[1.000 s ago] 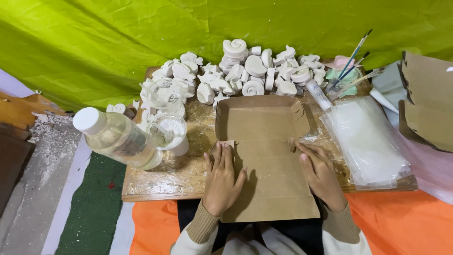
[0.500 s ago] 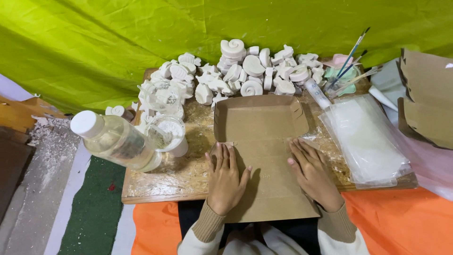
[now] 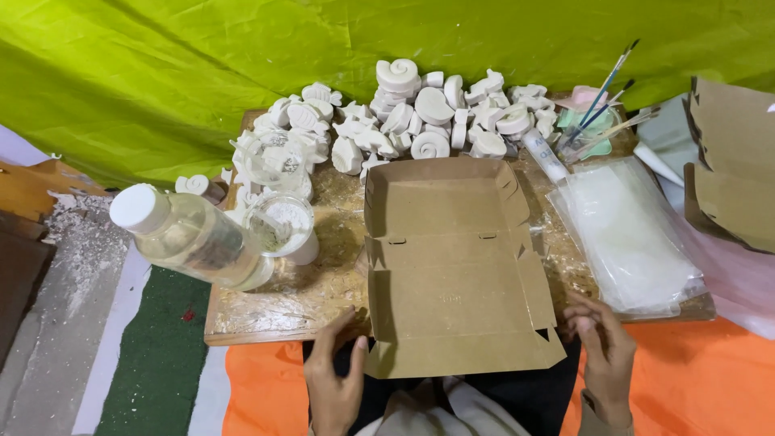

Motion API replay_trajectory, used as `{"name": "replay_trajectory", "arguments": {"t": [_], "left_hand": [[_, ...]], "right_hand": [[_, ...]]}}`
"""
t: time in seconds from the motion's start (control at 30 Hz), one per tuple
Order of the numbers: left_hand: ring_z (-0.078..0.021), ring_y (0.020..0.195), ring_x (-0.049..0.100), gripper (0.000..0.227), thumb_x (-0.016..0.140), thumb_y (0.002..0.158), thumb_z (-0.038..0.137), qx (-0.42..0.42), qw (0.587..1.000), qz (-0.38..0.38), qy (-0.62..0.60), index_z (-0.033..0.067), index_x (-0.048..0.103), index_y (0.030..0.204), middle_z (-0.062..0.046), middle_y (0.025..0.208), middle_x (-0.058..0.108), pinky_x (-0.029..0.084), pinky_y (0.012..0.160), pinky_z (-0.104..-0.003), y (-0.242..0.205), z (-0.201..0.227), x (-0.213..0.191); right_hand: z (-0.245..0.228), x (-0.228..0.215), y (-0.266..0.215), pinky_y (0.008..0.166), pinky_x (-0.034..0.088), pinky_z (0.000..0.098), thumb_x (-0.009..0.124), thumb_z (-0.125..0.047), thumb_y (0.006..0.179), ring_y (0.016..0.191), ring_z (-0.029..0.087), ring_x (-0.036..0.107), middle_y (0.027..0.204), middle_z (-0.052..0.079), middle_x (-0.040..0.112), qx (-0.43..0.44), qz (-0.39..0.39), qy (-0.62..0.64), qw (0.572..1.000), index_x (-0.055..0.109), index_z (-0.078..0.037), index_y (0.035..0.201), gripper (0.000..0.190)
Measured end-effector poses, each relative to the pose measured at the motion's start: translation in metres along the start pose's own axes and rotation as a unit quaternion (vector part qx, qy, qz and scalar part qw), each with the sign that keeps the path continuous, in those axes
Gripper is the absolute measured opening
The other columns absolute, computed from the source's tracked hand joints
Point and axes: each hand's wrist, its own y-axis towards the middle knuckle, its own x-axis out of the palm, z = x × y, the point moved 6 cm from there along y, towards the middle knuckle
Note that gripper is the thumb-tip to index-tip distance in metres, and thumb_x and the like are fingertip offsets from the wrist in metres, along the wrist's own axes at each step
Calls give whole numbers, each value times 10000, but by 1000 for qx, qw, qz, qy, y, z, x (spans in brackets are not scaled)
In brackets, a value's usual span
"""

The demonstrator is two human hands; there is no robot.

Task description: Folding and assembling a cardboard box from a flat template on a low table.

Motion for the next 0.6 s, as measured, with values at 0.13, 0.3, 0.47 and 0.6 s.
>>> {"name": "replay_trajectory", "arguments": {"t": [0.13, 0.3, 0.47, 0.6], "left_hand": [[-246, 1017, 768, 516, 750, 789, 128, 16, 1000, 4, 25, -9, 634, 1273, -152, 1161, 754, 622, 885, -340, -1, -1, 6], [-368, 1167, 711, 566, 650, 872, 219, 28, 995, -73, -55, -7, 524, 1375, -276, 1290, 669, 625, 911, -457, 37, 12, 18], [-472, 1283, 523, 465, 578, 967, 306, 29, 982, -188, -22, 125, 544, 1395, -279, 1372, 565, 436, 1019, -579, 82, 35, 32], [-494, 1461, 327, 498, 440, 1054, 338, -7, 959, -267, 92, 147, 518, 1507, -323, 1517, 433, 176, 1204, -617, 101, 24, 50]], "right_hand": [[-15, 11, -2, 833, 485, 310, 629, 35, 847, 905, 217, 605, 1117, 180, 664, 23, -28, -54, 998, 611, 27, 1387, 540], [-49, 30, 31, 671, 435, 273, 584, -89, 895, 684, 173, 546, 1106, 144, 706, -6, -92, -87, 992, 609, 3, 1396, 510], [-81, 55, 66, 917, 496, 490, 664, -49, 866, 1119, 372, 624, 1339, 218, 618, 1, -174, -157, 972, 489, -47, 1462, 622], [-79, 71, 81, 1084, 425, 623, 646, 18, 847, 1272, 436, 583, 1333, 185, 642, -38, -247, -252, 935, 543, -119, 1486, 661]]}}
